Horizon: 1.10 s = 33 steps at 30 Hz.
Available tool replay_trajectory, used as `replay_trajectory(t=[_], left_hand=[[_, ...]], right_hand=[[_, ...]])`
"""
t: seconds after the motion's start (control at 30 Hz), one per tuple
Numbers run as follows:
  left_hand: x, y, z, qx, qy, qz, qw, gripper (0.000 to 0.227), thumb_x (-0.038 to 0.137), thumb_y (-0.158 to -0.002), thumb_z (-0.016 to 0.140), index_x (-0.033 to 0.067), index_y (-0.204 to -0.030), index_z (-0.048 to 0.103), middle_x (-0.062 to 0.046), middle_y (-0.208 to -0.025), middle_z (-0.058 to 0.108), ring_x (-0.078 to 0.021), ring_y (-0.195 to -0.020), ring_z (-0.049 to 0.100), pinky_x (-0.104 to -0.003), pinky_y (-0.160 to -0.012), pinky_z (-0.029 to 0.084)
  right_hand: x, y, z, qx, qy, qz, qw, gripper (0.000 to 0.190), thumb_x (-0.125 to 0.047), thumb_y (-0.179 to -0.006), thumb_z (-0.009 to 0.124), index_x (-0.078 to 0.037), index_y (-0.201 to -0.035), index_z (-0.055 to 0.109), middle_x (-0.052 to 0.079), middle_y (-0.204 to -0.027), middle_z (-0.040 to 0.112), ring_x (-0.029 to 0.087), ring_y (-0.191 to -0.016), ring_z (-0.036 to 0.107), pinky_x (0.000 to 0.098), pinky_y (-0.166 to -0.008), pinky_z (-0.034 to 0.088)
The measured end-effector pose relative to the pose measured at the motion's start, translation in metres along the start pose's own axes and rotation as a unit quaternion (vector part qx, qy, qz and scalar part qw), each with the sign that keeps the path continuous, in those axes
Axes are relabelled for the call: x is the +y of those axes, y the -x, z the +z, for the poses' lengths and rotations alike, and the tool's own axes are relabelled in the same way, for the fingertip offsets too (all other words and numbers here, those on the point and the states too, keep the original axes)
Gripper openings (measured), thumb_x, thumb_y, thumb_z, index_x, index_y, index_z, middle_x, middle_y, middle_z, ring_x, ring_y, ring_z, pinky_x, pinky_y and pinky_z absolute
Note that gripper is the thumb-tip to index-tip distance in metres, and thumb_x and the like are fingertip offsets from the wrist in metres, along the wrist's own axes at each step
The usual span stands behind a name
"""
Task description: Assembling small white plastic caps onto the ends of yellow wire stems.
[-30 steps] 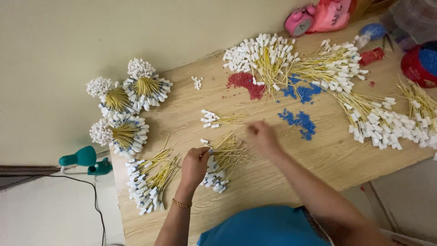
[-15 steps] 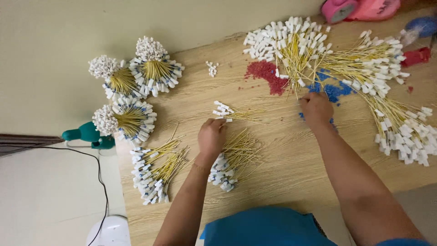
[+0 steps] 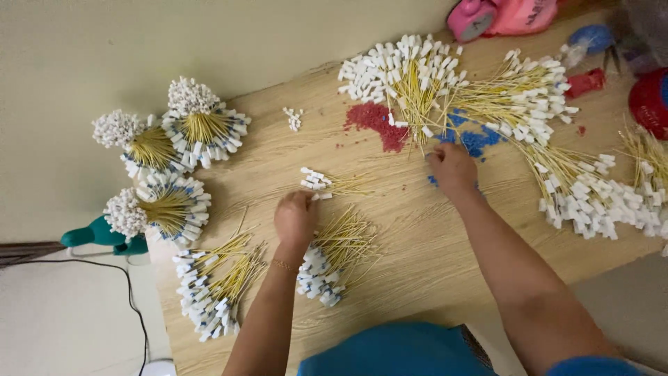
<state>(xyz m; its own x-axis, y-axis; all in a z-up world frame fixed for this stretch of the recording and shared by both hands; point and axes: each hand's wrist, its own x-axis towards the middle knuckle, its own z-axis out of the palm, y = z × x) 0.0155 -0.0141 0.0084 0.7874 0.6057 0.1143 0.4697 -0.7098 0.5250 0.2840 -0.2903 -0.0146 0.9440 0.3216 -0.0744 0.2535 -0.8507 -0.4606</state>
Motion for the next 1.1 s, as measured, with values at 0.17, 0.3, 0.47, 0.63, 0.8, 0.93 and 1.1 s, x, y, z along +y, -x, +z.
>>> replay_trajectory(t=[0.17, 0.3, 0.47, 0.63, 0.8, 0.93, 1.1], left_hand=[[0.037, 0.015, -0.052, -0.118, 0.136, -0.129, 0.975, 0.020, 0.023, -0.089, 0.077, 0.0076, -0.102, 0.073, -0.009, -0.092, 0.078, -0.0184, -0.079, 0.074, -0.033, -0.072, 0.059], [0.050, 0.034, -0.075, -0.136, 0.328, -0.182, 0.917, 0.018, 0.014, -0.091, 0.077, 0.0008, -0.102, 0.072, -0.006, -0.087, 0.077, -0.0102, -0.076, 0.068, -0.025, -0.068, 0.057], [0.048, 0.059, -0.064, -0.110, 0.522, -0.236, 0.812, 0.028, 0.006, -0.089, 0.078, 0.0014, -0.117, 0.075, -0.004, -0.088, 0.069, -0.0082, -0.077, 0.061, -0.023, -0.068, 0.053], [0.078, 0.067, -0.065, -0.109, 0.576, -0.192, 0.787, 0.027, 0.003, -0.090, 0.076, -0.0018, -0.117, 0.074, -0.005, -0.097, 0.074, -0.0079, -0.084, 0.066, -0.023, -0.075, 0.056], [0.111, 0.072, -0.096, -0.103, 0.553, -0.142, 0.815, 0.025, 0.001, -0.091, 0.075, -0.0026, -0.116, 0.074, -0.005, -0.098, 0.076, -0.0100, -0.089, 0.070, -0.026, -0.081, 0.061], [0.116, 0.078, -0.103, -0.109, 0.542, -0.138, 0.822, 0.028, 0.001, -0.089, 0.076, -0.0008, -0.116, 0.074, -0.006, -0.097, 0.077, -0.0102, -0.088, 0.071, -0.026, -0.078, 0.062], [0.124, 0.083, -0.107, -0.086, 0.519, -0.094, 0.845, 0.025, 0.002, -0.090, 0.076, -0.0014, -0.115, 0.075, -0.008, -0.098, 0.078, -0.0112, -0.088, 0.072, -0.026, -0.078, 0.062]], right_hand=[[-0.010, 0.000, 0.005, -0.005, 0.061, 0.000, 0.998, 0.019, -0.031, -0.096, 0.071, -0.019, -0.110, 0.076, 0.013, -0.110, 0.069, 0.032, -0.098, 0.067, 0.0471, -0.080, 0.055], [0.000, -0.007, 0.017, 0.013, 0.084, -0.026, 0.996, 0.015, -0.028, -0.097, 0.071, -0.016, -0.102, 0.079, 0.012, -0.109, 0.072, 0.033, -0.100, 0.067, 0.0482, -0.082, 0.056], [-0.062, 0.053, -0.027, 0.008, -0.137, -0.038, 0.990, 0.019, -0.020, -0.104, 0.066, -0.007, -0.117, 0.070, 0.012, -0.104, 0.073, 0.026, -0.090, 0.070, 0.0409, -0.077, 0.058], [-0.159, 0.155, -0.063, -0.080, -0.389, -0.117, 0.910, 0.014, -0.009, -0.099, 0.064, -0.002, -0.110, 0.068, 0.005, -0.099, 0.072, 0.014, -0.088, 0.070, 0.0267, -0.077, 0.060], [-0.193, 0.186, -0.089, -0.121, -0.393, -0.179, 0.894, 0.013, -0.013, -0.096, 0.070, -0.003, -0.105, 0.071, 0.002, -0.093, 0.070, 0.009, -0.079, 0.065, 0.0243, -0.068, 0.055], [-0.185, 0.192, -0.092, -0.122, -0.424, -0.185, 0.878, 0.012, -0.011, -0.096, 0.071, -0.003, -0.104, 0.072, 0.003, -0.093, 0.071, 0.008, -0.080, 0.065, 0.0244, -0.069, 0.055], [-0.187, 0.196, -0.109, -0.091, -0.391, -0.247, 0.882, 0.011, -0.009, -0.095, 0.072, -0.003, -0.104, 0.072, 0.005, -0.095, 0.073, 0.012, -0.083, 0.071, 0.0262, -0.070, 0.058]])
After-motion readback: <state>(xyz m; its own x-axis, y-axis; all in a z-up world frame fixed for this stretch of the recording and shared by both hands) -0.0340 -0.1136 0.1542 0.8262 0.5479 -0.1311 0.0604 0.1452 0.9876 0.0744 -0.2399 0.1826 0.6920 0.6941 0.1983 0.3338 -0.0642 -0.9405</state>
